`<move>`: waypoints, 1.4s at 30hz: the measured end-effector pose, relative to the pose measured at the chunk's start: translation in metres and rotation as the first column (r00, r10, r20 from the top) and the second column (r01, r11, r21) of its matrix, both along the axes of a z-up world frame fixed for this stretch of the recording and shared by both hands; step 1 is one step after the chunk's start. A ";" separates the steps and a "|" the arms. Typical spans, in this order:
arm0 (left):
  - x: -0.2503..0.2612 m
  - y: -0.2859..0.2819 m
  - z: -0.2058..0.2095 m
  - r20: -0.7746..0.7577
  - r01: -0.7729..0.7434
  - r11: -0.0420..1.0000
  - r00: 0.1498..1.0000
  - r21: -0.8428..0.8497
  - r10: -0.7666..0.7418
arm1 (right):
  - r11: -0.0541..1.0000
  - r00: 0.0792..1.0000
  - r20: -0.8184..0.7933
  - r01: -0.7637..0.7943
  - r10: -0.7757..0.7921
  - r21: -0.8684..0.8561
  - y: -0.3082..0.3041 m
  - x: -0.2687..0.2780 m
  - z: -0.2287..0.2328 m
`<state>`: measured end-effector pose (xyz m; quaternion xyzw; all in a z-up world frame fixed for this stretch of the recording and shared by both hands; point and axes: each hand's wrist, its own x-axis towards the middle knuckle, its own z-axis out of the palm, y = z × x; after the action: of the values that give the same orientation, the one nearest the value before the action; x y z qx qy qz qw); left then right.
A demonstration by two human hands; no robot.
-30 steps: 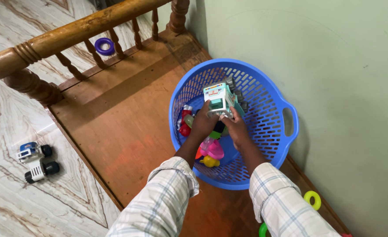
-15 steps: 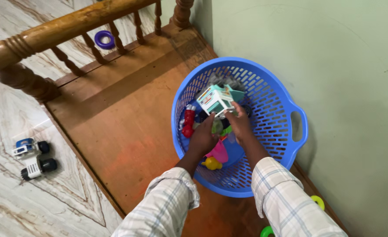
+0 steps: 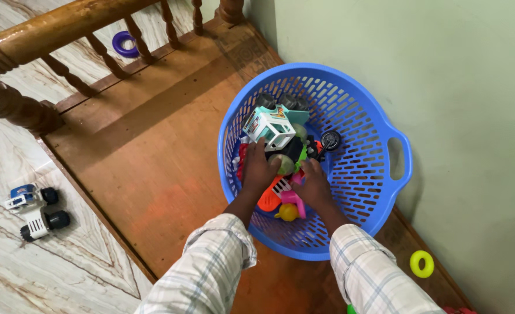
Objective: The person picks up various toys from a wooden bench and places them into a blue plastic basket. The items handled include a toy piano, a toy car, a toy truck, a pink plastic ring, and other small colorful toys.
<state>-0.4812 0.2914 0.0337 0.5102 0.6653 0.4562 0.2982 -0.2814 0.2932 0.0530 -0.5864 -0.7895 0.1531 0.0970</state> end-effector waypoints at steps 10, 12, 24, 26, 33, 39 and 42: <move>-0.004 0.044 -0.023 0.057 -0.026 0.936 0.997 -0.350 0.049 | 0.998 0.948 0.316 -0.020 0.040 -0.066 -0.006 -0.073 0.011; -0.001 0.047 -0.042 0.068 -0.048 0.963 0.995 -0.265 0.068 | 0.999 0.937 0.348 -0.022 0.037 -0.047 -0.009 -0.065 -0.001; -0.002 0.066 -0.043 0.830 0.148 0.985 0.558 -0.086 -0.012 | 0.973 0.928 0.352 -0.044 0.124 -0.227 -0.042 -0.022 -0.006; -0.007 0.067 -0.042 0.860 0.130 0.986 0.510 -0.107 0.026 | 0.987 0.958 0.257 -0.099 0.130 -0.129 -0.052 -0.018 -0.009; -0.011 0.067 -0.027 0.847 0.229 0.963 0.531 -0.143 0.000 | 0.962 0.938 0.279 -0.140 0.204 -0.232 -0.060 -0.017 -0.007; -0.013 0.067 -0.026 0.824 0.321 0.938 0.561 -0.127 -0.081 | 0.987 0.968 0.229 -0.073 0.104 -0.140 -0.071 -0.022 0.001; -0.013 0.067 -0.025 0.820 0.352 0.923 0.566 -0.152 -0.081 | 0.983 0.962 0.257 -0.050 0.095 -0.177 -0.079 -0.021 -0.006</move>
<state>-0.4937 0.3584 0.0088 0.2776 0.4518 0.4892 0.6925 -0.3028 0.2145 0.0466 -0.5781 -0.8007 0.1433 -0.0647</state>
